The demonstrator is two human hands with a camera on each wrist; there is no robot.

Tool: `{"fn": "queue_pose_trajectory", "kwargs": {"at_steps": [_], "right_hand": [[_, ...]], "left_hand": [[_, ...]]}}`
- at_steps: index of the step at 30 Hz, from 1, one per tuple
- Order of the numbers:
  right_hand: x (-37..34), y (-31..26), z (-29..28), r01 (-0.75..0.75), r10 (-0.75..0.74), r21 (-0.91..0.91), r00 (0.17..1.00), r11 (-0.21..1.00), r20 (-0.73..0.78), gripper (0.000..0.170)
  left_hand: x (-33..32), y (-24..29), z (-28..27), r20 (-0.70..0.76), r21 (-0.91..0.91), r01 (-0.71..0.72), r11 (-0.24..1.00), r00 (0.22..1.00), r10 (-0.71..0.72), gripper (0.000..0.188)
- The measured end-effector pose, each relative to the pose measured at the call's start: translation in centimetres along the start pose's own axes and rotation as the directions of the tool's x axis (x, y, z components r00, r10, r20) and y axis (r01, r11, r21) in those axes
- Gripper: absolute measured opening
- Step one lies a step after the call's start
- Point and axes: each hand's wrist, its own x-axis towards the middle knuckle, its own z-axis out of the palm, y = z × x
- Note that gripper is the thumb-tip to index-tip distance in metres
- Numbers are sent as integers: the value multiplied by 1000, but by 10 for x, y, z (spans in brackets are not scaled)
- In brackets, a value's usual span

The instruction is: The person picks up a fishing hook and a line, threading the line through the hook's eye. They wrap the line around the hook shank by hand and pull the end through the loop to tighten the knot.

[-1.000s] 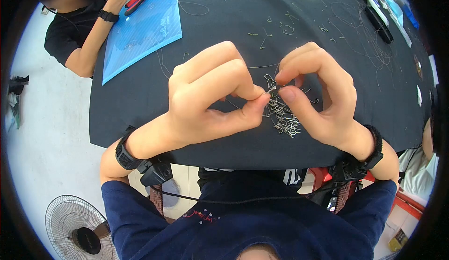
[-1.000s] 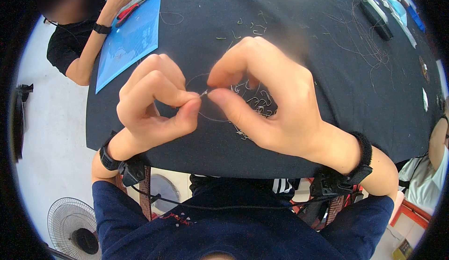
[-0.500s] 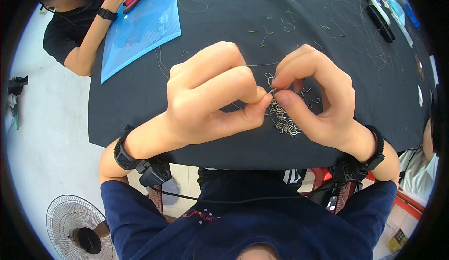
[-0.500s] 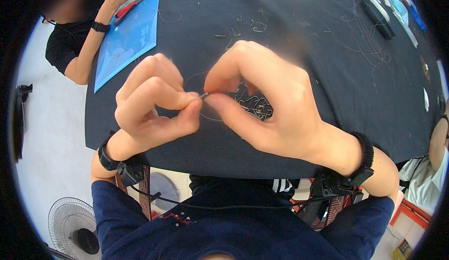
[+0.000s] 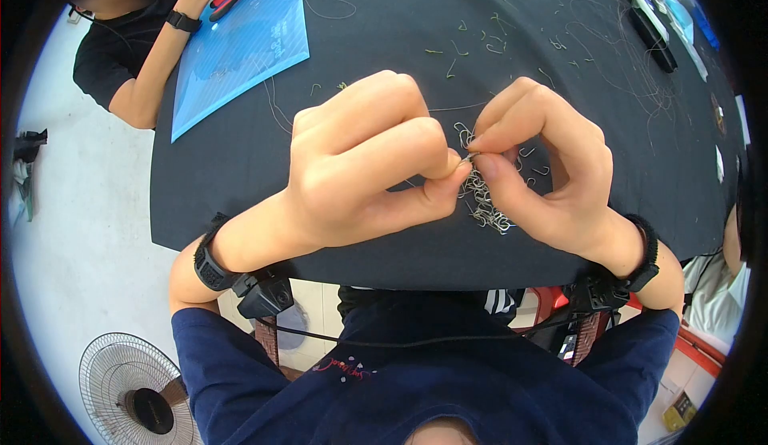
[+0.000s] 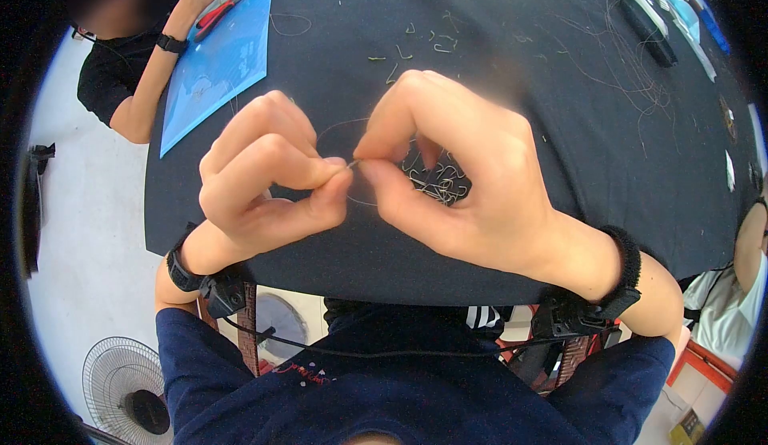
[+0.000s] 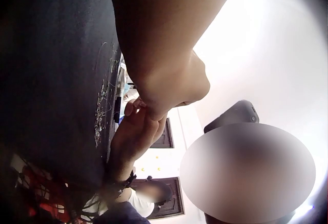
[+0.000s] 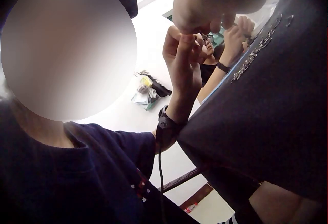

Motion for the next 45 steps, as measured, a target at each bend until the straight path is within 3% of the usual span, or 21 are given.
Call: {"fn": "queue_pose_trajectory", "kwargs": {"at_steps": [11, 14, 17, 20, 26, 36, 45], "right_hand": [[0, 0, -2, 38, -39, -20, 999, 999, -18, 16], [-1, 2, -4, 89, -91, -57, 995, 994, -32, 18], [-1, 2, -4, 86, -89, -41, 994, 995, -56, 20], [1, -2, -4, 20, -18, 21, 995, 1000, -98, 22], [4, -2, -8, 115, -111, -52, 992, 992, 58, 17], [5, 1, -7, 282, -283, -67, 959, 957, -10, 19], [5, 0, -5, 315, -317, -121, 948, 941, -3, 20]], "left_hand": [[-1, -3, 1, -21, -13, -27, 1000, 999, 26, 19], [0, 4, -2, -9, -19, 96, 995, 995, -96, 21], [-1, -1, -2, -42, 44, -6, 999, 999, 8, 27], [-1, 0, -11, 28, 135, -101, 986, 995, 98, 33], [-2, 8, -13, 8, 370, -195, 908, 978, 207, 43], [-1, 11, -17, 36, 441, -247, 863, 965, 258, 44], [-3, 9, -18, 55, 438, -282, 854, 956, 288, 46]]}}
